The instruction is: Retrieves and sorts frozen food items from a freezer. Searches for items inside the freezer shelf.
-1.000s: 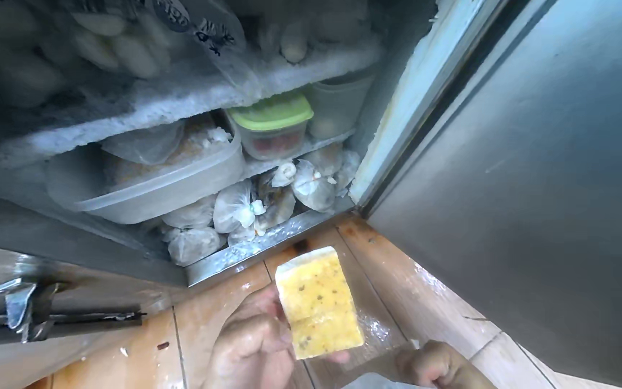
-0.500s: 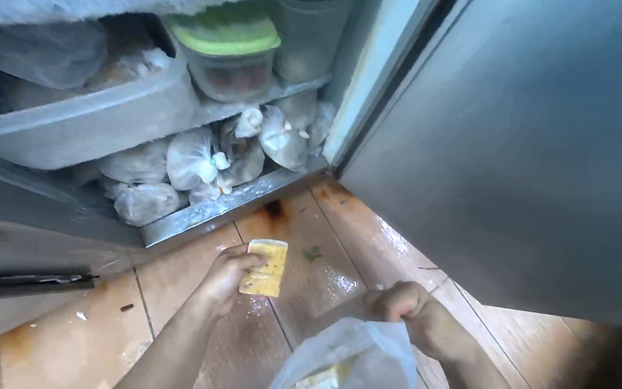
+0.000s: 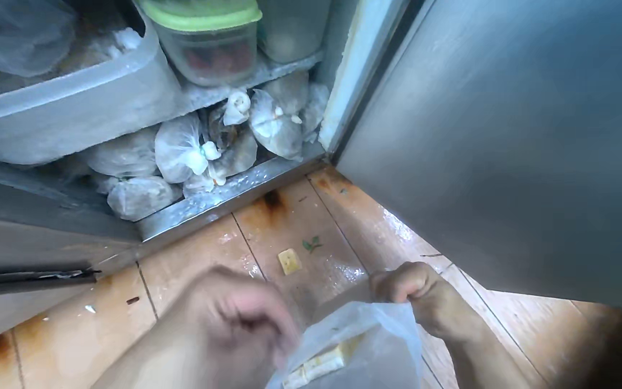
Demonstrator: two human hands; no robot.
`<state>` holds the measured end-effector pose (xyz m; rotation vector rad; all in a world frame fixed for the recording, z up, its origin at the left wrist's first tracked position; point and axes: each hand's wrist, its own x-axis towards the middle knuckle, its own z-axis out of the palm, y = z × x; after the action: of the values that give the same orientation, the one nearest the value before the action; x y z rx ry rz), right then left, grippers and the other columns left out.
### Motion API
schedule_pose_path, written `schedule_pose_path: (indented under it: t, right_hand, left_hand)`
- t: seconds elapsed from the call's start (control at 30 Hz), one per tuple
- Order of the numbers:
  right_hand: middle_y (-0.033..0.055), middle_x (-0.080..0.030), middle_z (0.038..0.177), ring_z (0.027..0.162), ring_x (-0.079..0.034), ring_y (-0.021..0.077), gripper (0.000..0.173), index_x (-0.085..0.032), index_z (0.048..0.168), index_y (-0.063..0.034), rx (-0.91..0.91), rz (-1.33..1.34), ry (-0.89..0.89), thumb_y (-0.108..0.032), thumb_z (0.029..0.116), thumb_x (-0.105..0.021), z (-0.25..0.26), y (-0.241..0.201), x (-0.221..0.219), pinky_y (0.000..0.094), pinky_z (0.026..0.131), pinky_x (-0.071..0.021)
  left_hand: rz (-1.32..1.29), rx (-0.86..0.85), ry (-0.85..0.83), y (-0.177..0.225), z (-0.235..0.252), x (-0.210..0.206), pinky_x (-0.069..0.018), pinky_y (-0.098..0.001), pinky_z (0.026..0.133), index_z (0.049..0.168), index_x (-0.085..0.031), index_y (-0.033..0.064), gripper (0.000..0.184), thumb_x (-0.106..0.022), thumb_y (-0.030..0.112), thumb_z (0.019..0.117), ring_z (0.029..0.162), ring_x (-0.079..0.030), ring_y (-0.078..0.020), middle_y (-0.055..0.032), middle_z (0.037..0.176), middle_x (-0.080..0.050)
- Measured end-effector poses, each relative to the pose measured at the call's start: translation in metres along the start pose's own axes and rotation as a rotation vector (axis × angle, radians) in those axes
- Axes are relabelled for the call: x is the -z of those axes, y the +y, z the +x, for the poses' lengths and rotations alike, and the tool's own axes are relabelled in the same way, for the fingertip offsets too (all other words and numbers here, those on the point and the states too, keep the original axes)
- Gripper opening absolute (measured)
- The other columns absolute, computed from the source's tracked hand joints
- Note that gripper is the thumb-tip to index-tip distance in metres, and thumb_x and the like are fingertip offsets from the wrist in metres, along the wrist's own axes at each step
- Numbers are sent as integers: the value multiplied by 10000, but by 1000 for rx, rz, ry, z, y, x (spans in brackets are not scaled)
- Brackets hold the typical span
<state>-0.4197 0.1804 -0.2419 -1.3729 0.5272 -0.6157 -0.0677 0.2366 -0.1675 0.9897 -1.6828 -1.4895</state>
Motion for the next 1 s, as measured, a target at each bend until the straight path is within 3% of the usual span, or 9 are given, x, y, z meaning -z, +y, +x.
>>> schedule_pose_path:
  t: [0.07, 0.13, 0.2, 0.33, 0.53, 0.7, 0.8, 0.9, 1.0]
  right_hand:
    - [-33, -637, 736, 799, -622, 54, 236, -635, 699, -132, -3, 8, 5, -191, 922, -685, 2, 1, 1, 272, 728, -509]
    - [-35, -632, 724, 781, -615, 51, 226, -629, 686, -134, -6, 22, 28, -165, 905, -677, 3, 2, 1, 268, 713, -501]
    - [-38, -656, 733, 777, -630, 44, 189, -653, 684, -141, -14, 12, 69, -145, 871, -677, 3, 5, 1, 266, 705, -518]
    - [-37, -660, 715, 731, -624, 34, 164, -665, 680, -121, -43, 32, 129, -83, 840, -672, 2, 16, -5, 263, 671, -521]
    - [-61, -648, 699, 660, -594, 20, 174, -651, 652, -144, -204, 108, 114, -5, 756, -650, 2, 42, -17, 252, 582, -485]
    - [-59, -665, 707, 635, -600, 31, 216, -639, 631, -157, -388, 112, 145, 39, 718, -618, 4, 53, -16, 260, 544, -486]
    - [-53, -644, 691, 638, -585, 39, 202, -619, 620, -148, -436, 121, 216, 25, 724, -621, 5, 62, -12, 265, 561, -479]
    - [-18, -681, 801, 734, -634, 70, 123, -708, 845, -88, -535, -16, 198, 12, 832, -638, 5, 57, -8, 305, 675, -552]
    - [77, -687, 1091, 973, -674, 182, 392, -650, 1181, -94, -602, -291, -81, 27, 812, -705, 12, 55, -17, 434, 845, -584]
  left_hand:
    - [274, 70, -282, 34, 3, -19, -580, -376, 683, 962, -760, 52, 181, -584, 89, 988, 750, -702, -174, -81, 862, -744]
    - [648, 305, -427, 43, 6, -45, -557, -534, 665, 938, -744, 46, 191, -559, 88, 965, 775, -701, -326, -142, 848, -715]
    - [888, 444, -454, 33, 6, -64, -538, -573, 650, 901, -729, 64, 195, -557, 136, 956, 806, -704, -369, -145, 848, -709]
    - [912, 374, -443, 13, -8, -75, -553, -547, 645, 906, -747, 103, 240, -583, 266, 970, 833, -707, -334, -103, 872, -712]
    - [935, 408, -214, -33, -33, -111, -505, -539, 785, 910, -788, 187, 268, -726, 437, 837, 1071, -618, -342, -86, 1145, -678]
    - [741, 556, 10, -68, -37, -127, -611, -489, 833, 1011, -740, 9, 238, -742, 175, 841, 1045, -696, -325, -151, 1270, -652]
    - [661, 481, 156, -83, -33, -121, -609, -437, 837, 906, -723, -21, 175, -740, 115, 798, 964, -712, -283, -156, 1165, -693]
    - [507, 382, 295, -85, -26, -115, -602, -334, 701, 796, -706, 22, 128, -778, 119, 755, 825, -688, -178, -119, 1042, -709]
    - [367, 462, 308, -86, -22, -115, -591, -313, 705, 796, -698, 45, 125, -788, 118, 747, 853, -675, -147, -92, 1048, -701]
